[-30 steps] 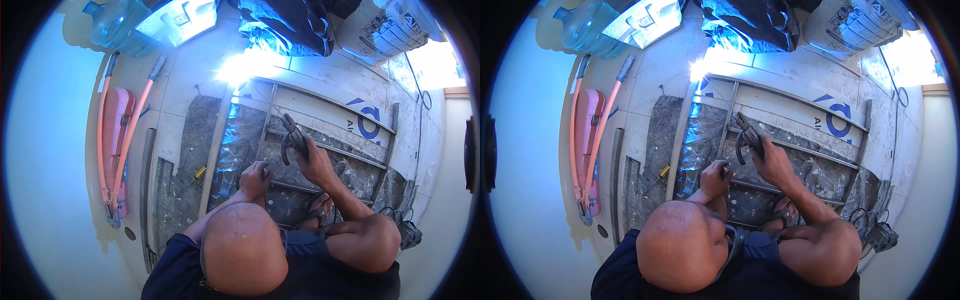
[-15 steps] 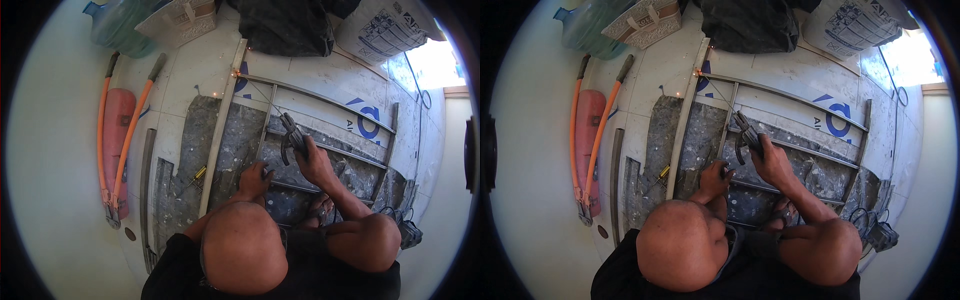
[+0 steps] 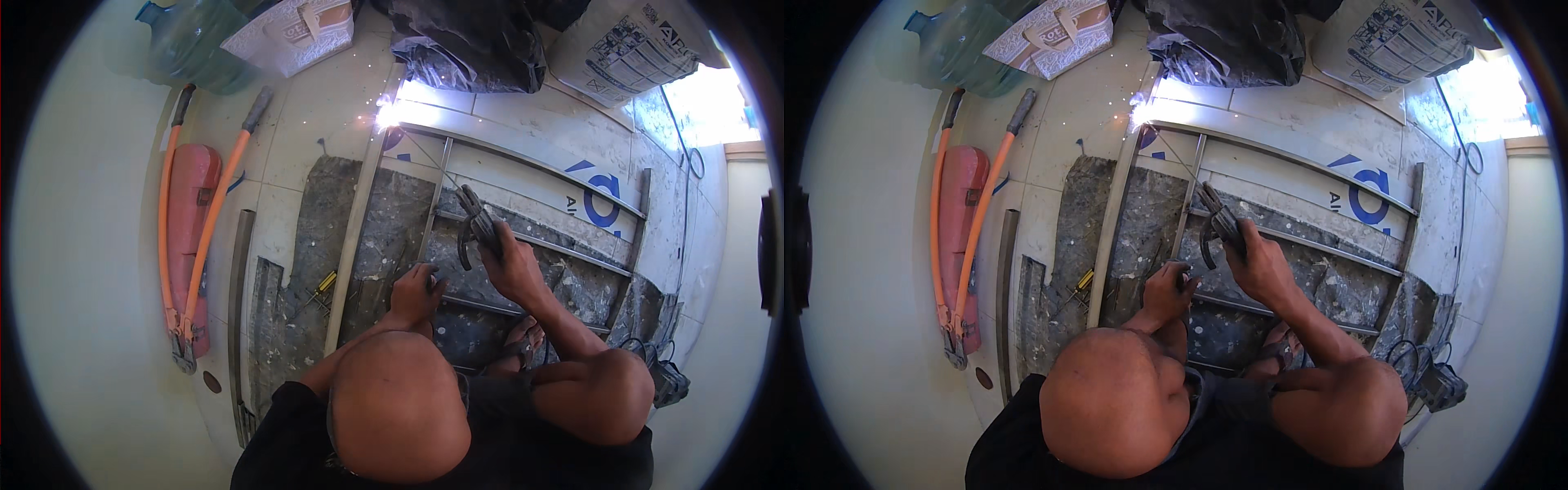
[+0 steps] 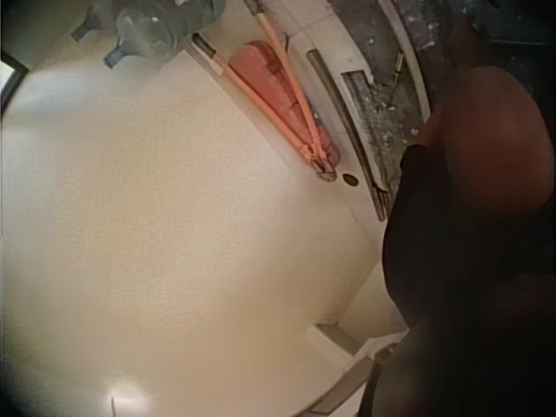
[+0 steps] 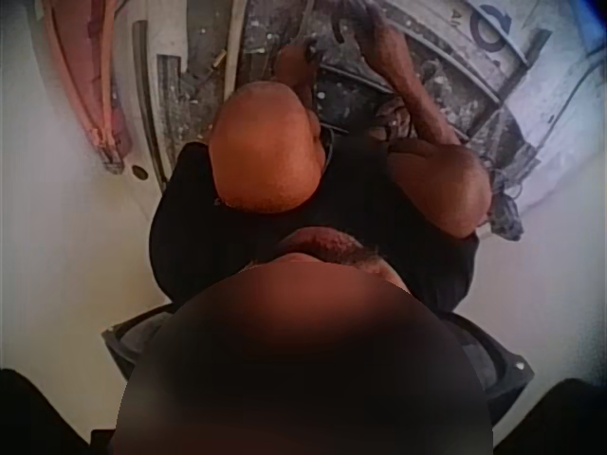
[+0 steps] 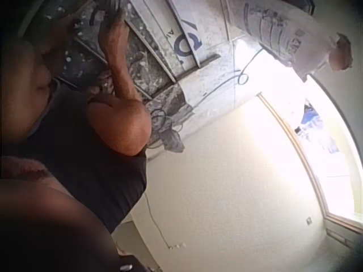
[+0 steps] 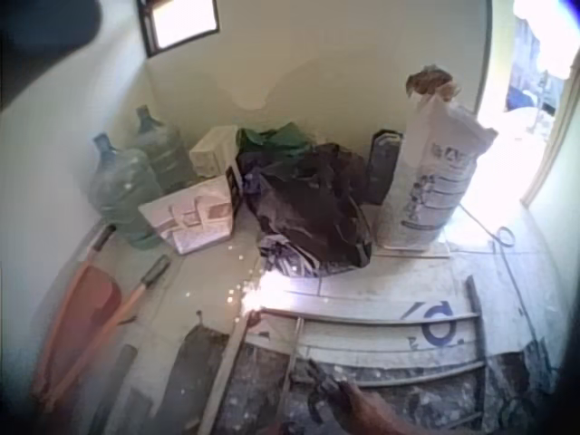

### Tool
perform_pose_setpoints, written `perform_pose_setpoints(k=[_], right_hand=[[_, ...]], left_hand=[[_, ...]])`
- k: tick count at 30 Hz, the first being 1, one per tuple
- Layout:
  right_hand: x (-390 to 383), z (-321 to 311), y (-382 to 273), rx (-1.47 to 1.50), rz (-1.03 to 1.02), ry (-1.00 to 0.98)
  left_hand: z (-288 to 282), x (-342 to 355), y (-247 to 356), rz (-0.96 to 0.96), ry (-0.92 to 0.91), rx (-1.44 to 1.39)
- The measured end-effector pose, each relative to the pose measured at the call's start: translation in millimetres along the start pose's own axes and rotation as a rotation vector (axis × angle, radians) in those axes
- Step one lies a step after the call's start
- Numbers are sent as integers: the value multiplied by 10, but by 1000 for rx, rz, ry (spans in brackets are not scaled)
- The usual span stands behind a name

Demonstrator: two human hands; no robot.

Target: Welding sections of a large metal frame on the floor using an electrode holder.

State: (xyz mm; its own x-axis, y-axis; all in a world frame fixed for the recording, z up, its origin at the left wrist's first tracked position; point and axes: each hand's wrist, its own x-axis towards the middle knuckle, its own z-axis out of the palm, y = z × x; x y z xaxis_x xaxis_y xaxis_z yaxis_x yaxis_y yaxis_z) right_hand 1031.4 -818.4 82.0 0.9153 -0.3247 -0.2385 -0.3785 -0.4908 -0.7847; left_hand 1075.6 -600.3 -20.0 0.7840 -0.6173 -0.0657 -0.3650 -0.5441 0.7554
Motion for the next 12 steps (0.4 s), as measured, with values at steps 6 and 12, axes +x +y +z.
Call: perform_pose_setpoints(k=[6,12], right_hand=[[-4,16,7,-11,-16,6],[-2,39,73,-22,-30,-11]], left_hand=[[9,-26,-6,-15,3,16],[21,-26,-52,6,4,5]])
